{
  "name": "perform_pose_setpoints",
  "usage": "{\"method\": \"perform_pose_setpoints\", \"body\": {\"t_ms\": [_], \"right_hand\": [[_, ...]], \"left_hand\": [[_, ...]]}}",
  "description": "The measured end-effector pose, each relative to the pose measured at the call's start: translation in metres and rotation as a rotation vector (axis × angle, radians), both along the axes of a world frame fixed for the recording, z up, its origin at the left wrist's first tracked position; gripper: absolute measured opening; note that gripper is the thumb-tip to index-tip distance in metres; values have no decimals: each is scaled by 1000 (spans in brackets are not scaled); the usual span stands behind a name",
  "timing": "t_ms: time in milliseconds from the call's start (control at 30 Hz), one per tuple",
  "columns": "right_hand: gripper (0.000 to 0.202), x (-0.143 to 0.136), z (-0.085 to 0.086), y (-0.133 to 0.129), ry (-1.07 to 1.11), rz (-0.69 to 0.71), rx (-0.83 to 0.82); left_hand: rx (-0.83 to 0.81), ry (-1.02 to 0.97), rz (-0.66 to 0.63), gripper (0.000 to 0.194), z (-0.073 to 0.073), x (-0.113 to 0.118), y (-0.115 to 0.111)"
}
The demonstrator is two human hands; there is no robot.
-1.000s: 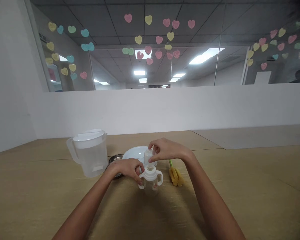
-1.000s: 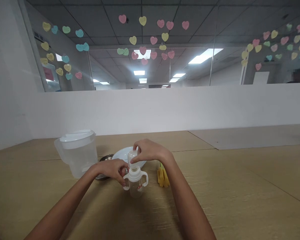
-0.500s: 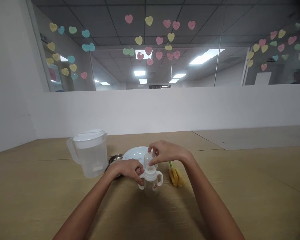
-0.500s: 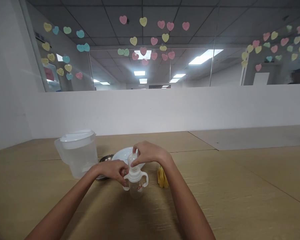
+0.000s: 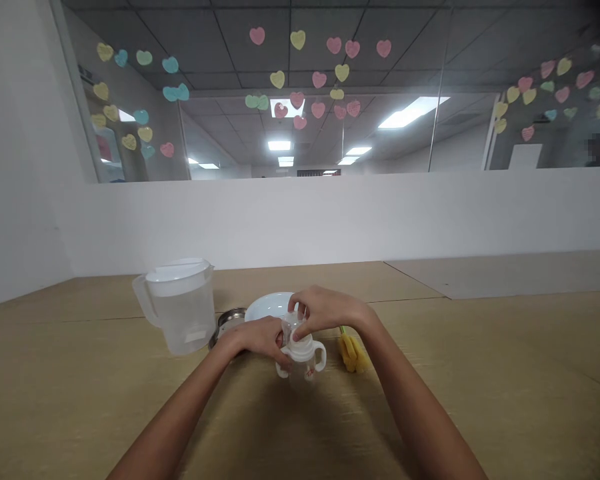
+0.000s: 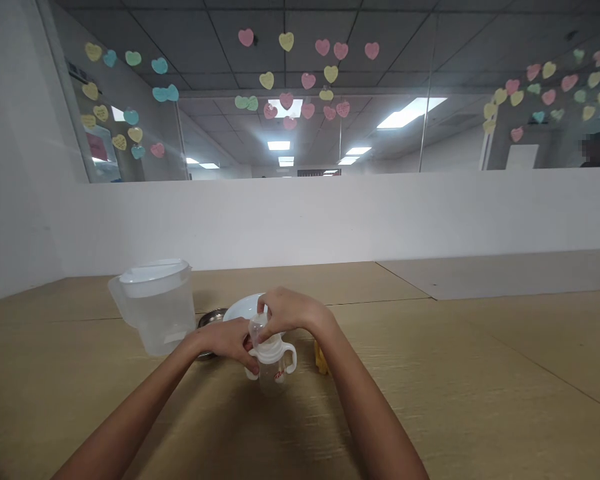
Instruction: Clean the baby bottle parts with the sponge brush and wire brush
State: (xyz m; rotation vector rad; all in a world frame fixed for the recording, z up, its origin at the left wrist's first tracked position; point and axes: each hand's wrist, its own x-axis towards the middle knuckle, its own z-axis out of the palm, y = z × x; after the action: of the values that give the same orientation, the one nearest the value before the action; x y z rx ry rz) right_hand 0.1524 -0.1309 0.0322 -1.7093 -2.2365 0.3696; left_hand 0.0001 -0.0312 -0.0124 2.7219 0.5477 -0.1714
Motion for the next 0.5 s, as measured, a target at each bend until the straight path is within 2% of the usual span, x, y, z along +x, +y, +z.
{"method": "perform_pose_setpoints", "body": {"t_ms": [267, 500], "right_hand": [[47, -1, 1, 0, -41, 9, -4], [48, 1, 1, 1, -73, 9, -24]], "left_hand": [[-84, -87, -64, 33, -3, 3, -4], [-56, -59, -61, 33, -6, 6, -2]]}}
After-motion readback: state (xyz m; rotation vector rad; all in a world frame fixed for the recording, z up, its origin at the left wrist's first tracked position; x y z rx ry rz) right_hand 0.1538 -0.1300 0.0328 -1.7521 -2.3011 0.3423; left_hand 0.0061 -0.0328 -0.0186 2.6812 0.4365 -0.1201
